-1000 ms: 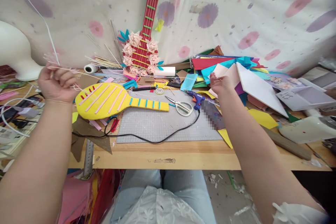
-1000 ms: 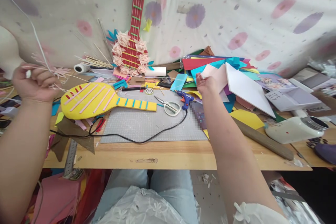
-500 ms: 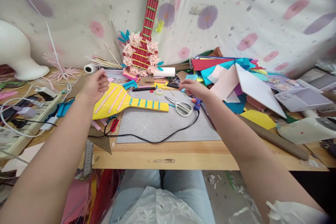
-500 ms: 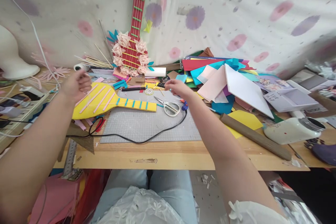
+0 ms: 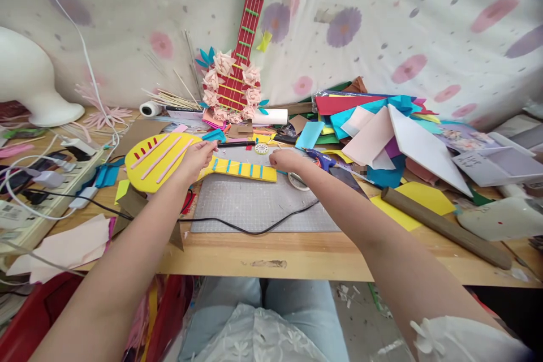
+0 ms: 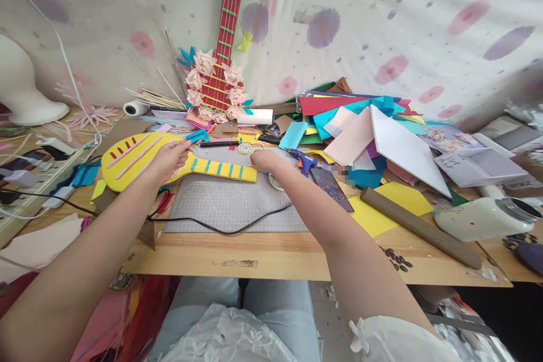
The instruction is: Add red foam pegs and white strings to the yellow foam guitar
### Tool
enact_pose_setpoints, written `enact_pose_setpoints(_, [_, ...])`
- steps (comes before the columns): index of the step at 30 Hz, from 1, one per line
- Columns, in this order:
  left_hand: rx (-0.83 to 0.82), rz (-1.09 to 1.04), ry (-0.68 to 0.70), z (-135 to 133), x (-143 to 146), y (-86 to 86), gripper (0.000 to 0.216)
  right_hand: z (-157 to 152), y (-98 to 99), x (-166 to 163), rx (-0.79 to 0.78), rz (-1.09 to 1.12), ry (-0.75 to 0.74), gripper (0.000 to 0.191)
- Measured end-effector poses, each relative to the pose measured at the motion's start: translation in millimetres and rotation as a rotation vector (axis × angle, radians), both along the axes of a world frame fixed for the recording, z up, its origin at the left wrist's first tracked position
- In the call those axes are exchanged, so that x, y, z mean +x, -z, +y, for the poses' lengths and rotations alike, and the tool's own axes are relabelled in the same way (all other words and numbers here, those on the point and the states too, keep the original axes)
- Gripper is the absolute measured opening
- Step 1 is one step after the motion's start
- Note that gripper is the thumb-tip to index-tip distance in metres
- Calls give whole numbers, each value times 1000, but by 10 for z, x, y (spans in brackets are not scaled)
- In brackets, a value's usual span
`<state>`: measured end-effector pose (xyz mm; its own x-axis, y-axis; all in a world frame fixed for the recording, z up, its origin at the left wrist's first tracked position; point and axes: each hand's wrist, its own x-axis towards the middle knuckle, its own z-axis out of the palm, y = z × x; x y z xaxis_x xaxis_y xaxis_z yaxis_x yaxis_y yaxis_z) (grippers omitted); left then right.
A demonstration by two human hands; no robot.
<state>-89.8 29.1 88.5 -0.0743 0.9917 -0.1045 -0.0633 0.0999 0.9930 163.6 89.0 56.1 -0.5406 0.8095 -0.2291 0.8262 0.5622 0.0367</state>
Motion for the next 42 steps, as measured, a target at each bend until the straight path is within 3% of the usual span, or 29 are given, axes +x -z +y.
enact_pose_setpoints(5, [-7,-75,-27,-32,31,100,25,112,-44,-34,-101,213,108,8])
enact_pose_setpoints(9, [-8,-112,-36,-59,71,197,23,269,-394,212,-138,401,152,7])
enact_pose_setpoints(10, [-9,-121,-38,-61,81,211,22,319,-512,308,-130,496,184,10])
enact_pose_setpoints(12, [-12,-141,-49,-59,103,219,22,437,-744,507,-143,1021,336,4])
enact_pose_setpoints(15, [-10,-163,-65,-44,136,199,23,676,-1007,755,19,1226,381,7])
enact_pose_setpoints(18, [-1,-176,-75,-40,167,187,24,984,-1113,896,282,1419,551,7])
enact_pose_setpoints(21, [-10,-172,-90,-63,179,211,24,1261,-1081,953,362,1226,709,8])
enact_pose_setpoints(24, [-40,-140,-99,-102,160,251,24,1403,-970,962,310,737,843,28])
enact_pose_setpoints(26, [-50,-111,-103,-126,139,269,24,1417,-884,949,253,460,861,32])
enact_pose_setpoints(29, [-49,-70,-105,-153,128,275,24,1347,-780,895,271,284,798,30])
enact_pose_setpoints(34, [-51,-88,-65,-179,203,282,25,1082,-749,672,578,300,662,35])
enact_pose_setpoints(39, [-56,-114,-42,-213,286,290,25,784,-785,453,432,324,633,29])
enact_pose_setpoints(42, [-50,-118,-33,-247,316,269,25,638,-774,447,378,307,546,52])
